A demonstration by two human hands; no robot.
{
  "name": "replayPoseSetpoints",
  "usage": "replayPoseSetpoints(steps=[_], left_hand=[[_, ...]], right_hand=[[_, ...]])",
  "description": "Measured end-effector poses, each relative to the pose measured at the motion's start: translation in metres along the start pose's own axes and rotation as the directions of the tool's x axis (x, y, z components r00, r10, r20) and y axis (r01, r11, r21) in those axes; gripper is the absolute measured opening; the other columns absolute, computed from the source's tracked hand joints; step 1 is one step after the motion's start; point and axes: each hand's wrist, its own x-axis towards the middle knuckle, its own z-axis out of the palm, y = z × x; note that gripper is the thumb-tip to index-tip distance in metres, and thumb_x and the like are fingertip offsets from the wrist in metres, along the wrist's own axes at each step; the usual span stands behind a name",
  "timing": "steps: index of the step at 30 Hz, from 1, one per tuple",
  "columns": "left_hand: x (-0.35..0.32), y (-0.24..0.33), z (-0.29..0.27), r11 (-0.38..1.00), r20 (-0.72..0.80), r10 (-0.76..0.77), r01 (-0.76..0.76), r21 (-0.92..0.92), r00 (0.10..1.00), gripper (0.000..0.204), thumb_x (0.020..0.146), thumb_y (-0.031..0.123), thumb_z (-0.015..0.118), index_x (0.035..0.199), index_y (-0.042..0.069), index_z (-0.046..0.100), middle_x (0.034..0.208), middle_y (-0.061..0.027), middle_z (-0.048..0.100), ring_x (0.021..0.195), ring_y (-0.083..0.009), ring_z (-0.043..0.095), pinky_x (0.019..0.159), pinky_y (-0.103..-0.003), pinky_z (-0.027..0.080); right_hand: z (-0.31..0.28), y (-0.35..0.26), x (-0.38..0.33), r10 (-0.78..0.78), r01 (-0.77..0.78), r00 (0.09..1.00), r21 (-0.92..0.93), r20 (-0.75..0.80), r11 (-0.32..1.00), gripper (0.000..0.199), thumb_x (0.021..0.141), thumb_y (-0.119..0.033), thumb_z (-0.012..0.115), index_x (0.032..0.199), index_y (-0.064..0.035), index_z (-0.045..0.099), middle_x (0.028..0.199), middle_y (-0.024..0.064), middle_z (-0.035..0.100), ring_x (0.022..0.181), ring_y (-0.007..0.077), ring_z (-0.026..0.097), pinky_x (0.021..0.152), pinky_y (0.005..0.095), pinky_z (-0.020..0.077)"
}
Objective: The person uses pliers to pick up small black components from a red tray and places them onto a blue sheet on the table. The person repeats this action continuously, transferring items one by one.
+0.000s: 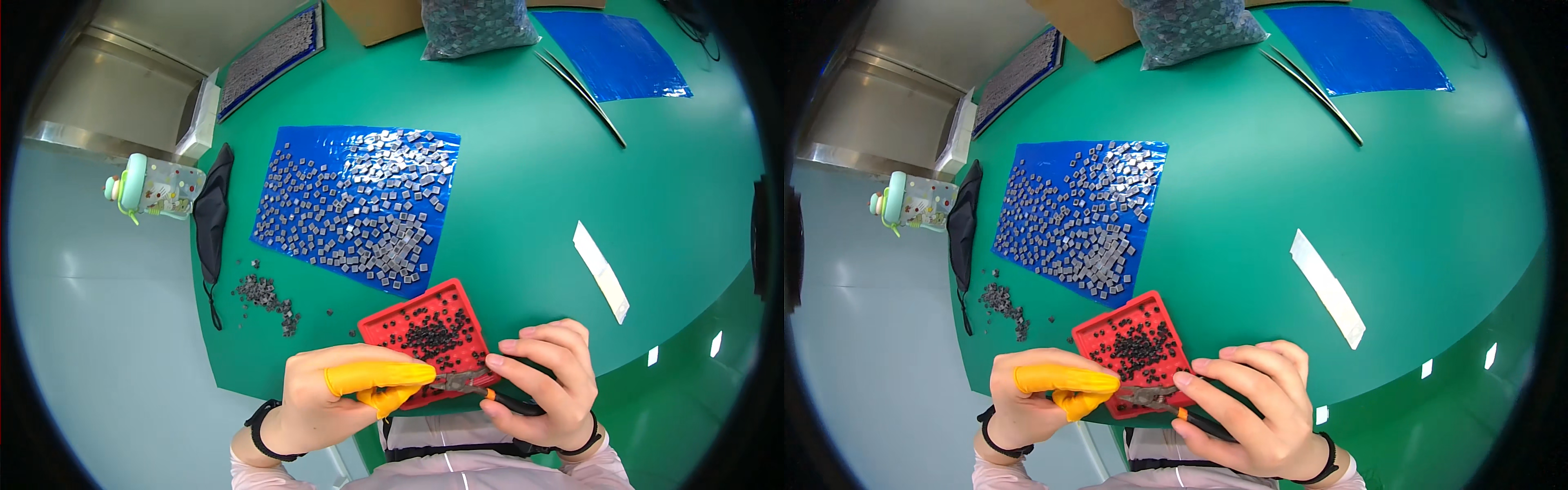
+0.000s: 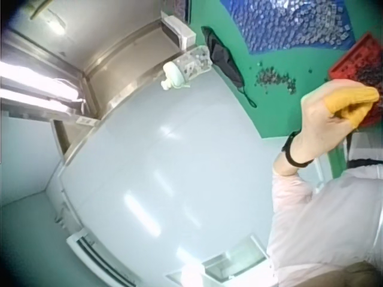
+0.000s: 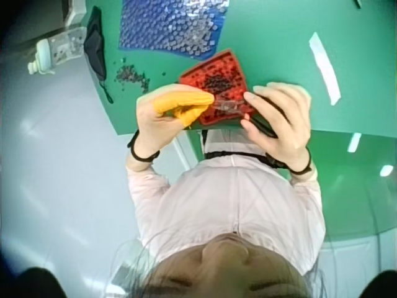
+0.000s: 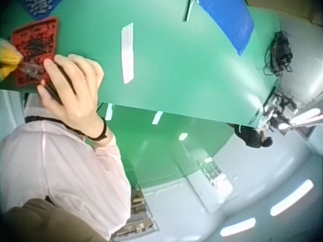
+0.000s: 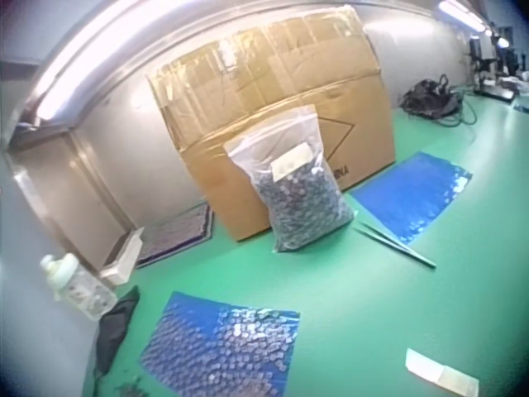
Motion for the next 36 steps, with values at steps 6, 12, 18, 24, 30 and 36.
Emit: replayPoseSetpoints(steps=[6, 12, 18, 24, 30, 36], left_hand=[[0.004, -0.006, -0.003, 0.994, 0.068, -0.043, 0.05, -0.101, 0.997, 0.02, 0.064, -0.003, 0.08, 0.083, 0.0, 0.073, 0.082, -0.0078, 0.071, 0.069, -0.0144, 0.068, 0.064, -0.024, 0.055], [0.003, -0.006, -0.006, 0.971, 0.115, -0.101, 0.123, -0.203, 0.988, 0.024, 0.062, 0.001, 0.084, 0.084, 0.0, 0.073, 0.079, -0.0097, 0.071, 0.067, -0.0146, 0.068, 0.061, -0.024, 0.054], [0.005, -0.006, -0.009, 0.96, 0.131, -0.093, 0.124, -0.252, 0.987, 0.027, 0.062, 0.008, 0.086, 0.085, 0.0, 0.074, 0.077, -0.0089, 0.071, 0.064, -0.0127, 0.066, 0.055, -0.022, 0.05], [0.008, -0.01, -0.012, 0.945, 0.184, -0.073, 0.127, -0.303, 0.98, 0.026, 0.065, 0.009, 0.084, 0.087, 0.001, 0.074, 0.078, -0.0079, 0.071, 0.062, -0.0106, 0.065, 0.054, -0.02, 0.048], [0.009, -0.011, -0.012, 0.939, 0.185, -0.07, 0.128, -0.321, 0.98, 0.026, 0.065, 0.009, 0.084, 0.088, 0.002, 0.074, 0.08, -0.008, 0.072, 0.066, -0.0111, 0.067, 0.058, -0.021, 0.051], [0.006, -0.015, -0.011, 0.94, 0.165, -0.046, 0.098, -0.328, 0.985, 0.029, 0.065, 0.008, 0.084, 0.092, 0.003, 0.074, 0.081, -0.0069, 0.072, 0.067, -0.0101, 0.067, 0.06, -0.02, 0.051]], right_hand=[[0.0, 0.0, -0.001, 0.003, -0.003, 1.0, -0.01, 0.0, 1.0, 0.04, 0.063, -0.028, 0.078, 0.099, -0.0118, 0.071, 0.1, 0.0032, 0.065, 0.09, 0.0223, 0.057, 0.079, 0.0395, 0.0415], [-0.003, 0.001, -0.002, -0.047, 0.049, 0.998, -0.043, 0.044, 0.998, 0.04, 0.064, -0.03, 0.078, 0.098, -0.0119, 0.069, 0.102, 0.0041, 0.062, 0.094, 0.0256, 0.056, 0.077, 0.0428, 0.0414], [-0.001, 0.0, -0.004, -0.071, 0.074, 0.996, -0.05, 0.048, 0.996, 0.04, 0.063, -0.032, 0.079, 0.096, -0.0126, 0.069, 0.1, 0.0032, 0.062, 0.094, 0.0244, 0.056, 0.077, 0.0423, 0.0415], [0.0, -0.001, -0.006, -0.086, 0.089, 0.996, -0.082, 0.037, 0.993, 0.037, 0.066, -0.033, 0.078, 0.095, -0.0129, 0.067, 0.098, 0.003, 0.062, 0.091, 0.0244, 0.055, 0.073, 0.0412, 0.0419], [0.0, -0.004, -0.007, -0.086, 0.089, 0.996, -0.101, 0.031, 0.991, 0.037, 0.067, -0.033, 0.078, 0.095, -0.0117, 0.067, 0.097, 0.0035, 0.061, 0.089, 0.0251, 0.054, 0.071, 0.0404, 0.0417], [0.003, -0.004, -0.001, -0.097, 0.098, 0.995, -0.056, 0.02, 0.994, 0.037, 0.065, -0.029, 0.078, 0.096, -0.0113, 0.068, 0.096, 0.0026, 0.062, 0.086, 0.0237, 0.054, 0.071, 0.0382, 0.0412]])
